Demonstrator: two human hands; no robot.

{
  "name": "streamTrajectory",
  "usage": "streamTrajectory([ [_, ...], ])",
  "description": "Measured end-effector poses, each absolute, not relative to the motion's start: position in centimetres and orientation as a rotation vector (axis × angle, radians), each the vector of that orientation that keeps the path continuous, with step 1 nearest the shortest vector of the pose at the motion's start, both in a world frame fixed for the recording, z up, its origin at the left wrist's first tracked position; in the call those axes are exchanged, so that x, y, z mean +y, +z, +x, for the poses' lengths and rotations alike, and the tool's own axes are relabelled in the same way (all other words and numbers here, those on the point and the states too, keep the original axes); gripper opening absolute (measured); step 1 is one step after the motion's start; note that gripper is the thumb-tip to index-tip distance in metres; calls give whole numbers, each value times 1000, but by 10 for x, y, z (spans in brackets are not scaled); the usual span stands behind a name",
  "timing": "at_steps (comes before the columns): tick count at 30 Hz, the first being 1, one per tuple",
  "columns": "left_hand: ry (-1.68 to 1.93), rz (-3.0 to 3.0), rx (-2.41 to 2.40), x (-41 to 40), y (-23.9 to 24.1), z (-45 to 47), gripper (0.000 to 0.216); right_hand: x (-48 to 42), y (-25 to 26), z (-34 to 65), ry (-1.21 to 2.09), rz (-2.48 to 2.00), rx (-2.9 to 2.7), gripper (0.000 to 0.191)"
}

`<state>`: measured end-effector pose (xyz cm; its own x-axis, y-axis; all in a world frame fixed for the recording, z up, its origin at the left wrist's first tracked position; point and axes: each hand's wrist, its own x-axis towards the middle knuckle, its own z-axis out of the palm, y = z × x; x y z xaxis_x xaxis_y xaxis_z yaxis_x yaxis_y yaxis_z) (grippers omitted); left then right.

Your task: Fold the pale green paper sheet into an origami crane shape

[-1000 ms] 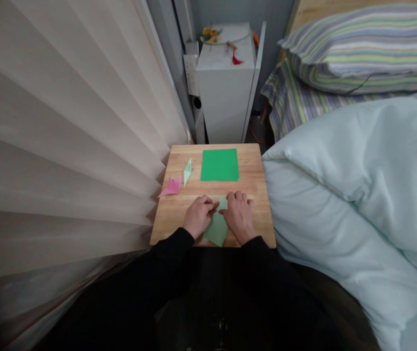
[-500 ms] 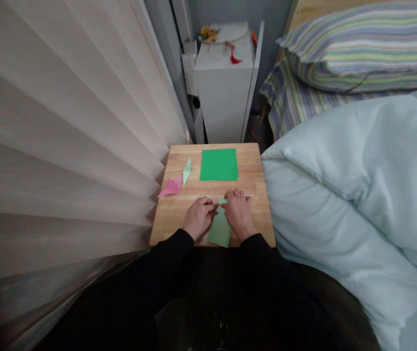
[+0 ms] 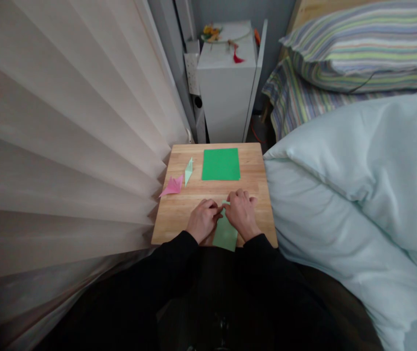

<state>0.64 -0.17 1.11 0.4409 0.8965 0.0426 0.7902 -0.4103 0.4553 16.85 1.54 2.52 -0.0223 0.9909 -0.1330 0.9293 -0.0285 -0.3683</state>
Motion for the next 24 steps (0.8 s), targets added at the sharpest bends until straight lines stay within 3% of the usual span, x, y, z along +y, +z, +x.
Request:
streamTrajectory([
  [10, 377, 2339, 1429, -3, 14, 7, 20, 21, 24, 174, 725, -2038, -1910, 18],
  [14, 383, 2348, 1436, -4, 12, 8, 20, 21, 20, 179, 762, -2086, -1861, 6],
  [18, 394, 2300, 1433, -3, 14, 8, 18, 20, 26, 184, 828, -2028, -1876, 9],
  [21, 571, 2032, 1462, 3, 25, 10, 8, 21, 42, 184, 884, -1910, -1901, 9],
  [24, 863, 1623, 1396, 11, 45, 12, 29, 22, 66, 183, 944, -1693, -1823, 11],
])
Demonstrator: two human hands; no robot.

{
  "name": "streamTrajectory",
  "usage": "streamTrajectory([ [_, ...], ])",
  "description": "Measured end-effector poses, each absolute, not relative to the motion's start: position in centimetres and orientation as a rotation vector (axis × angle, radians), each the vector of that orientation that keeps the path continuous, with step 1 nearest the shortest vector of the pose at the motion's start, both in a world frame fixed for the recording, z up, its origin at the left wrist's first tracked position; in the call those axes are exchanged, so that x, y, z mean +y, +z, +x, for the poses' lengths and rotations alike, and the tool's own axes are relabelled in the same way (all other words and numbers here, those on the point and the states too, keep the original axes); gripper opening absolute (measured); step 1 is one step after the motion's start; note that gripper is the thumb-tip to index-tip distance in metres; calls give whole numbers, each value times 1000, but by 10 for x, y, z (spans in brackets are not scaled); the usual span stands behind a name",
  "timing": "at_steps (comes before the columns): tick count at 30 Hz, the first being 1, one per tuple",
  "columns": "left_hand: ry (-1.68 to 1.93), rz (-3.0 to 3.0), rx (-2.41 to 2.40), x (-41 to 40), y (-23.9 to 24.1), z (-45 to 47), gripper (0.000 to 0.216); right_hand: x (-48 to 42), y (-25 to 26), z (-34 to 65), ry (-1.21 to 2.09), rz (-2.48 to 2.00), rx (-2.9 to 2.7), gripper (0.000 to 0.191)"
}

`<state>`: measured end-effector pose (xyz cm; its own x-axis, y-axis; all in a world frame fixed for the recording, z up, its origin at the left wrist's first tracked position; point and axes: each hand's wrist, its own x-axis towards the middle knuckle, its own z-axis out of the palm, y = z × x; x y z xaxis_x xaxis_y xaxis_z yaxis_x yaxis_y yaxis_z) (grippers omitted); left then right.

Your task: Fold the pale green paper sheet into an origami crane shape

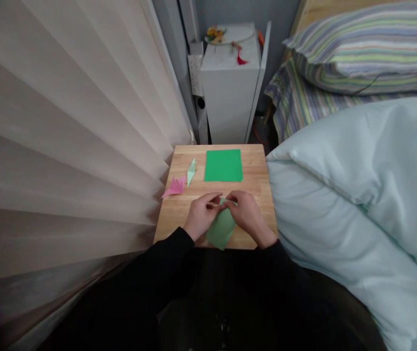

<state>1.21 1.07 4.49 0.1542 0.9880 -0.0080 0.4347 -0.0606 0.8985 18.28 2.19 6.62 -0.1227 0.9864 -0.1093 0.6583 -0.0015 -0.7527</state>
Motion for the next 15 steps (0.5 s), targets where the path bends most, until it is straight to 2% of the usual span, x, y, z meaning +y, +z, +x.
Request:
streamTrajectory([
  [5, 1053, 1330, 1195, 14, 81, 11, 12, 19, 105, 184, 1129, -1433, -1606, 17],
  [10, 1097, 1229, 1089, 10, 102, 2, 18, 13, 125, 182, 1235, -1300, -1447, 22],
  [15, 1171, 1259, 1107, 10, 108, -2, 17, 7, 134, 178, 1154, -1289, -1491, 19],
])
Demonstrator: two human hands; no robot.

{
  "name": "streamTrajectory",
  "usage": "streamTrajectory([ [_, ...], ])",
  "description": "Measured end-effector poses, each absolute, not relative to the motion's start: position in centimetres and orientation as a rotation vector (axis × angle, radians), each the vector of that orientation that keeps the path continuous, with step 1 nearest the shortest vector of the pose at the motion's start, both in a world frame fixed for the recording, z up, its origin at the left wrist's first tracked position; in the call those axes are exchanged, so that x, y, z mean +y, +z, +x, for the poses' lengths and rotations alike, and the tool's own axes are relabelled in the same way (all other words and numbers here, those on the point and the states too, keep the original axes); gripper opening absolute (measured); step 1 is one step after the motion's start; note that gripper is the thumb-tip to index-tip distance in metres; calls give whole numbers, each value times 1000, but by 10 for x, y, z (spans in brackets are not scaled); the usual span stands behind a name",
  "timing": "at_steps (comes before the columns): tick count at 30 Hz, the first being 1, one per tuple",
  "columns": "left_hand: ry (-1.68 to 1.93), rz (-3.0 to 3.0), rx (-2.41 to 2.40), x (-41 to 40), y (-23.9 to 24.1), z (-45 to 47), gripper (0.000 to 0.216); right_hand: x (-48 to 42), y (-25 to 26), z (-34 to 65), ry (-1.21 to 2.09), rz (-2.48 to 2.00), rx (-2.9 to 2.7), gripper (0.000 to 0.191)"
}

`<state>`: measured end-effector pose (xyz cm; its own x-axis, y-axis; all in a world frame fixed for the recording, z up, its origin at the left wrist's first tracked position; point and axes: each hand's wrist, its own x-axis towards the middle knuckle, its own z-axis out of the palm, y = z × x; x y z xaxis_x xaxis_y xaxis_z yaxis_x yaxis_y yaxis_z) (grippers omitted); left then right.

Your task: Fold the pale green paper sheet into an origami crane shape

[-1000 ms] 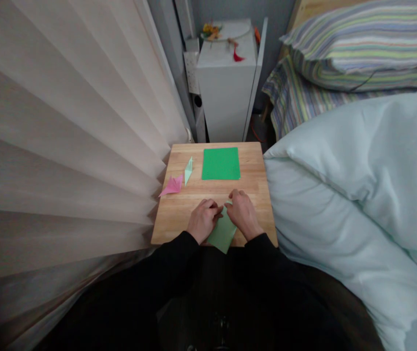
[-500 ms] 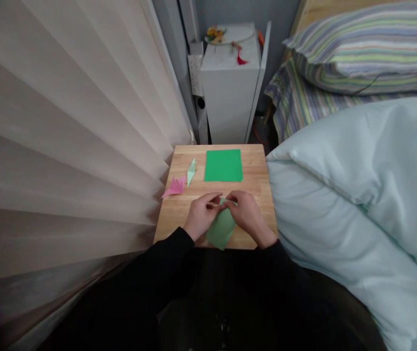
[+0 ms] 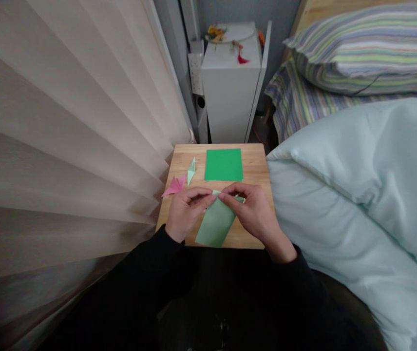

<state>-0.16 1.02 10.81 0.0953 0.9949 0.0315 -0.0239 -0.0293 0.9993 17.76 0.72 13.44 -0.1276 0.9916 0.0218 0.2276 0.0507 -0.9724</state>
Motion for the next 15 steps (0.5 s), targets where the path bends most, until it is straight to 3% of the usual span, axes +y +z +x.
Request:
streamTrajectory([
  [7, 1237, 1340, 1148, 10, 117, -2, 9, 1, 141, 168, 798, -1227, -1645, 9],
  [15, 1382, 1460, 1117, 6, 126, -2, 3, -1, 145, 164, 658, -1138, -1678, 10],
])
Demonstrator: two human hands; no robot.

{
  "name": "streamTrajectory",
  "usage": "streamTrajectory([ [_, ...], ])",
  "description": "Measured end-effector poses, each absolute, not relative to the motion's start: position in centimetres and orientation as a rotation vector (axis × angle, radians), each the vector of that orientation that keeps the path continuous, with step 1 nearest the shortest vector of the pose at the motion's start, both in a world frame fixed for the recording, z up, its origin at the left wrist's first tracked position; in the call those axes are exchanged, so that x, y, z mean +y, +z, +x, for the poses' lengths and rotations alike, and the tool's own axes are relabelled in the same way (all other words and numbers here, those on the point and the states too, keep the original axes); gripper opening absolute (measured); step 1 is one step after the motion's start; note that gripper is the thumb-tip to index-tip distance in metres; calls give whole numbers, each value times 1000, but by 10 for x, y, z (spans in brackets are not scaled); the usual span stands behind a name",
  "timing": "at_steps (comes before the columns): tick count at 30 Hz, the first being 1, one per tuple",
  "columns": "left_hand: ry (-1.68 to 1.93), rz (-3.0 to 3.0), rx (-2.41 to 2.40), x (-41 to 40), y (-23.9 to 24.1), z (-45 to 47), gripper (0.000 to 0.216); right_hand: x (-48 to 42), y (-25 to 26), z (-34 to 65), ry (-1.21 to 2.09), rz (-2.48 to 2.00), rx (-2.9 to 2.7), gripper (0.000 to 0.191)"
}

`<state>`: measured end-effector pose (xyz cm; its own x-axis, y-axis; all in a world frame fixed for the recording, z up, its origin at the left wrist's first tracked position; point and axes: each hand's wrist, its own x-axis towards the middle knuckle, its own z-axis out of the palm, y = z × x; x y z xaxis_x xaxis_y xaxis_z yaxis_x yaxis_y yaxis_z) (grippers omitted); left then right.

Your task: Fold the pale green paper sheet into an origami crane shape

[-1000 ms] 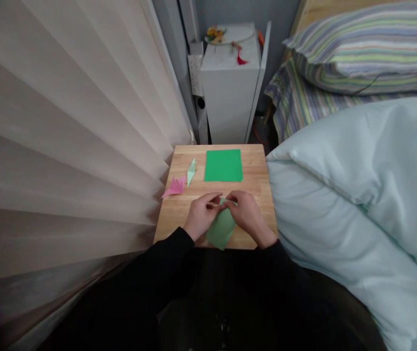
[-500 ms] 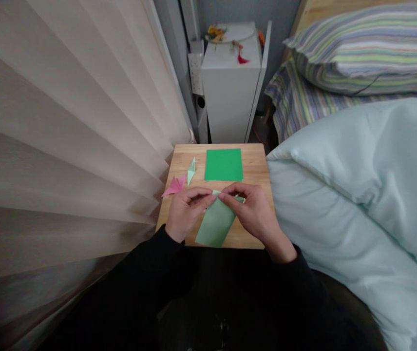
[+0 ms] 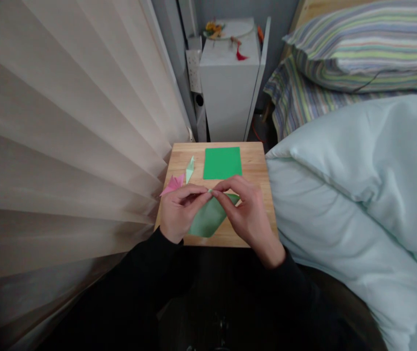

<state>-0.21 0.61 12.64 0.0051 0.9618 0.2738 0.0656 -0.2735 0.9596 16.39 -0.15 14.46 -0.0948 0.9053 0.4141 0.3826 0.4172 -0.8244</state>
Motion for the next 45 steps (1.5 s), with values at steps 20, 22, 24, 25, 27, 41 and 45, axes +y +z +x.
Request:
streamTrajectory([
  [20, 1583, 1563, 1055, -2, 137, -2, 19, -8, 147, 154, 518, -1087, -1559, 15],
  [22, 1588, 1542, 1056, -2, 136, -1, 20, -8, 148, 154, 499, -1094, -1564, 14],
  [24, 1586, 1546, 1054, -2, 137, -2, 21, -8, 148, 154, 483, -1094, -1577, 15],
  [25, 1584, 1551, 1054, -2, 137, -2, 21, -8, 148, 154, 476, -1091, -1581, 15],
  [27, 1583, 1561, 1057, -2, 138, -3, 21, -8, 147, 155, 467, -1079, -1589, 16],
  [41, 1529, 1487, 1106, -2, 139, -3, 12, -10, 148, 156, 537, -1082, -1609, 19],
  [45, 1450, 1377, 1115, -2, 138, -3, 20, -10, 147, 156, 557, -1069, -1628, 20],
])
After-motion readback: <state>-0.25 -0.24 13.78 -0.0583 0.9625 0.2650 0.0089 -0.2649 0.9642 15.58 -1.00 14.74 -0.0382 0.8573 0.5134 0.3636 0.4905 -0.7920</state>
